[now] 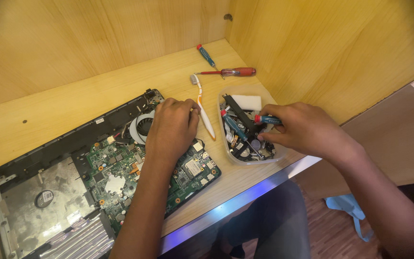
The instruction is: The person uses a screwdriver to remove screws from a disassembled laptop motherboard. They place the removed screws into a plastic container and continue unscrewing various components from the board.
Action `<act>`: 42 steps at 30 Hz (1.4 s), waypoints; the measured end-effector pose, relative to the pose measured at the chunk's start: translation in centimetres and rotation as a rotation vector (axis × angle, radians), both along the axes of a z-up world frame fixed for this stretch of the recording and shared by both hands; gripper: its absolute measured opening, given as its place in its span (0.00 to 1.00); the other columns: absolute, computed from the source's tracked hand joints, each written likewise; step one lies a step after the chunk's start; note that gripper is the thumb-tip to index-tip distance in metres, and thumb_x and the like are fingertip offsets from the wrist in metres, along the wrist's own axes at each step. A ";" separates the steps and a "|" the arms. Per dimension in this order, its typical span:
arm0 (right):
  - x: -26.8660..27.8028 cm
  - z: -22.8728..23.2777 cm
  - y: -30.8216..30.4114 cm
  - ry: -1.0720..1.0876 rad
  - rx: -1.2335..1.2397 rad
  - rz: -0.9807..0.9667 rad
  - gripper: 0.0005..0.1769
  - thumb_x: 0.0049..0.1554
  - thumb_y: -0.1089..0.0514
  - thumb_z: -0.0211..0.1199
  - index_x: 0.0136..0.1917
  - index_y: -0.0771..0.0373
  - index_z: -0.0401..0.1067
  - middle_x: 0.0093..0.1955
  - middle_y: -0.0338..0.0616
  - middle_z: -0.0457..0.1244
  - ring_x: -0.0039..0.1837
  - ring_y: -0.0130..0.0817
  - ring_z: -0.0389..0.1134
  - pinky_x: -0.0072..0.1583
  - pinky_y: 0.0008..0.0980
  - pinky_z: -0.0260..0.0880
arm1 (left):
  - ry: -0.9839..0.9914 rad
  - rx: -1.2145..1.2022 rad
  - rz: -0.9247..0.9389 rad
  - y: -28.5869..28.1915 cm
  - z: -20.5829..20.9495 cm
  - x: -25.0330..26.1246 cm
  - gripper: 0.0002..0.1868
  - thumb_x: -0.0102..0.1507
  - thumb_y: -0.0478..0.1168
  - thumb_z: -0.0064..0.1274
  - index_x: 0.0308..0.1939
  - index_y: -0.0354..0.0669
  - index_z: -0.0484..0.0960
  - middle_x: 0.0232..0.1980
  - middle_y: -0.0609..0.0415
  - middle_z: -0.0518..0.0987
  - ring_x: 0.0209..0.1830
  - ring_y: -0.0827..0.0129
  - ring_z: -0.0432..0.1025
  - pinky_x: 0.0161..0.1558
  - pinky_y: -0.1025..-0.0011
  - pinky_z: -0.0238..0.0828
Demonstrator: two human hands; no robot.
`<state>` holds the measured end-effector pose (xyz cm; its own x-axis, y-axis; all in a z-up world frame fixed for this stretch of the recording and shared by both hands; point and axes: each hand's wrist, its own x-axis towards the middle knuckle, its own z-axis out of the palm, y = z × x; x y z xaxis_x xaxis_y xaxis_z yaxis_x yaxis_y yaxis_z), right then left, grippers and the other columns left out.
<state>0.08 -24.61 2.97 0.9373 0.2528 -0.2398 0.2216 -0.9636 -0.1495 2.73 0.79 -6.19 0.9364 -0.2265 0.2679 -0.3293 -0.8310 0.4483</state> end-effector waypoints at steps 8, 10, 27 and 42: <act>-1.0 0.7 1.7 0.007 -0.017 0.064 0.45 0.39 0.32 0.76 0.65 0.46 0.67 0.32 0.40 0.66 0.43 0.44 0.73 0.48 0.45 0.73 | 0.005 -0.008 0.025 -0.2 0.3 -0.2 0.09 0.68 0.38 0.46 0.44 0.45 0.82 0.28 0.52 0.79 0.51 0.62 0.75 0.67 0.56 0.60; -0.7 -0.3 1.4 -0.084 -0.124 0.147 0.42 0.45 0.33 0.71 0.68 0.48 0.65 0.37 0.39 0.68 0.45 0.44 0.74 0.48 0.44 0.73 | 0.021 0.001 0.003 -0.2 0.3 -0.2 0.09 0.68 0.38 0.45 0.45 0.45 0.82 0.29 0.52 0.79 0.52 0.62 0.75 0.67 0.56 0.60; 1.0 1.9 1.1 -0.188 -0.343 0.129 0.15 0.55 0.47 0.59 0.55 0.50 0.72 0.47 0.39 0.70 0.53 0.49 0.72 0.48 0.50 0.71 | -0.097 -0.010 -0.009 0.0 -1.0 0.0 0.08 0.67 0.38 0.44 0.38 0.43 0.80 0.28 0.49 0.77 0.45 0.55 0.71 0.57 0.54 0.61; 7.8 3.2 3.5 -0.056 -0.461 0.153 0.24 0.54 0.43 0.64 0.64 0.37 0.69 0.58 0.38 0.67 0.64 0.44 0.65 0.54 0.48 0.67 | -0.204 -0.018 -0.012 0.1 -1.6 0.3 0.09 0.65 0.39 0.45 0.34 0.40 0.78 0.28 0.44 0.75 0.38 0.49 0.67 0.47 0.52 0.62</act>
<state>7.84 -21.06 6.16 0.9122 0.2683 -0.3097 0.3617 -0.8824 0.3009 3.01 0.89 -7.75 0.8594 -0.2308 0.4563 -0.4248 -0.8189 0.3859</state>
